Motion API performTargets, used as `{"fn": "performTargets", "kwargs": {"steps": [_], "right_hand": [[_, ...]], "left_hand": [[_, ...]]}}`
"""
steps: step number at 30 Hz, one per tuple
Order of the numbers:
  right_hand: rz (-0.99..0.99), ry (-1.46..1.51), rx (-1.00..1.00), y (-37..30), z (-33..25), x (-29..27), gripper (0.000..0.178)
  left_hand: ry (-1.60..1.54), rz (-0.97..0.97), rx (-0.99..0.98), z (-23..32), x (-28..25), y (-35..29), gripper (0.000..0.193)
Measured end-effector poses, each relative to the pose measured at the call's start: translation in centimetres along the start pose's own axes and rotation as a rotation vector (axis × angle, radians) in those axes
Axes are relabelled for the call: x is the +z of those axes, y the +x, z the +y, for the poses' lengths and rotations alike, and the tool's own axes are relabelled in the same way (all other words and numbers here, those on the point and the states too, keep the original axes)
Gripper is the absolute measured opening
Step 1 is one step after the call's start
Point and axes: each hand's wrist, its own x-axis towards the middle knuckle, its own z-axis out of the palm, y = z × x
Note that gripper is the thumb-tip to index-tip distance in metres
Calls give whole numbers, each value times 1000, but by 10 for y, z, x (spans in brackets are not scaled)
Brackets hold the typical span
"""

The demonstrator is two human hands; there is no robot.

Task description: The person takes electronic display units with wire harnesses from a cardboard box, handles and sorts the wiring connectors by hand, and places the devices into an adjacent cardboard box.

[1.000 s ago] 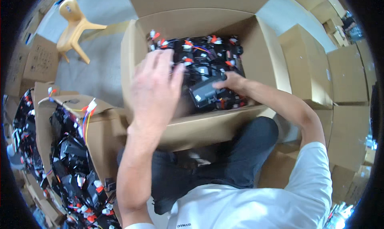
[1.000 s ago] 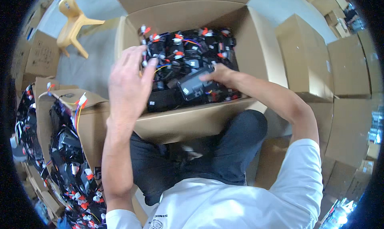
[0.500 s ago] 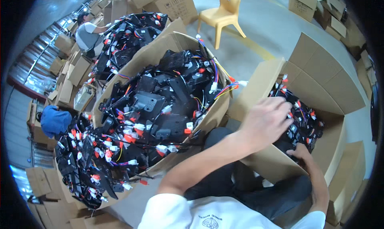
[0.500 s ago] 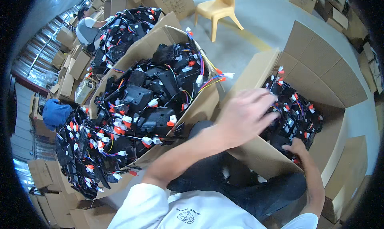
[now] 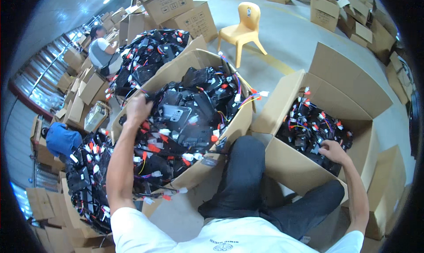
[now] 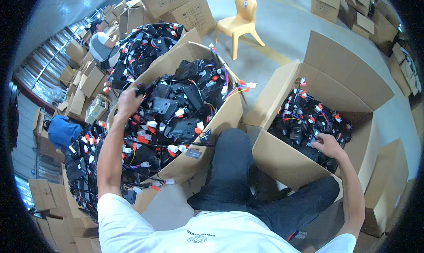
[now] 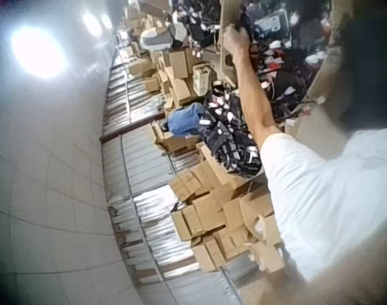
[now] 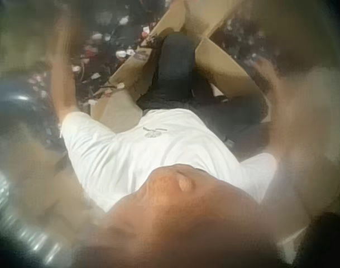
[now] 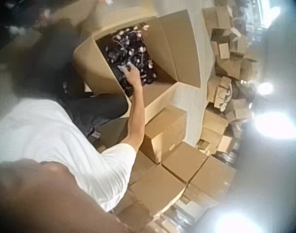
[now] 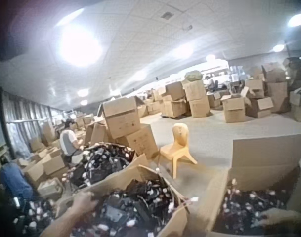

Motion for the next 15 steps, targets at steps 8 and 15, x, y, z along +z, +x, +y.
{"fn": "performTargets", "kwargs": {"steps": [8,15], "right_hand": [[-151,1191,-365,-35,-317,-20,106],[118,1593,12,-46,-400,23,26]], "left_hand": [[-309,668,742,275,-195,-59,32],[-931,641,1284,328,-175,-121,41]]}}
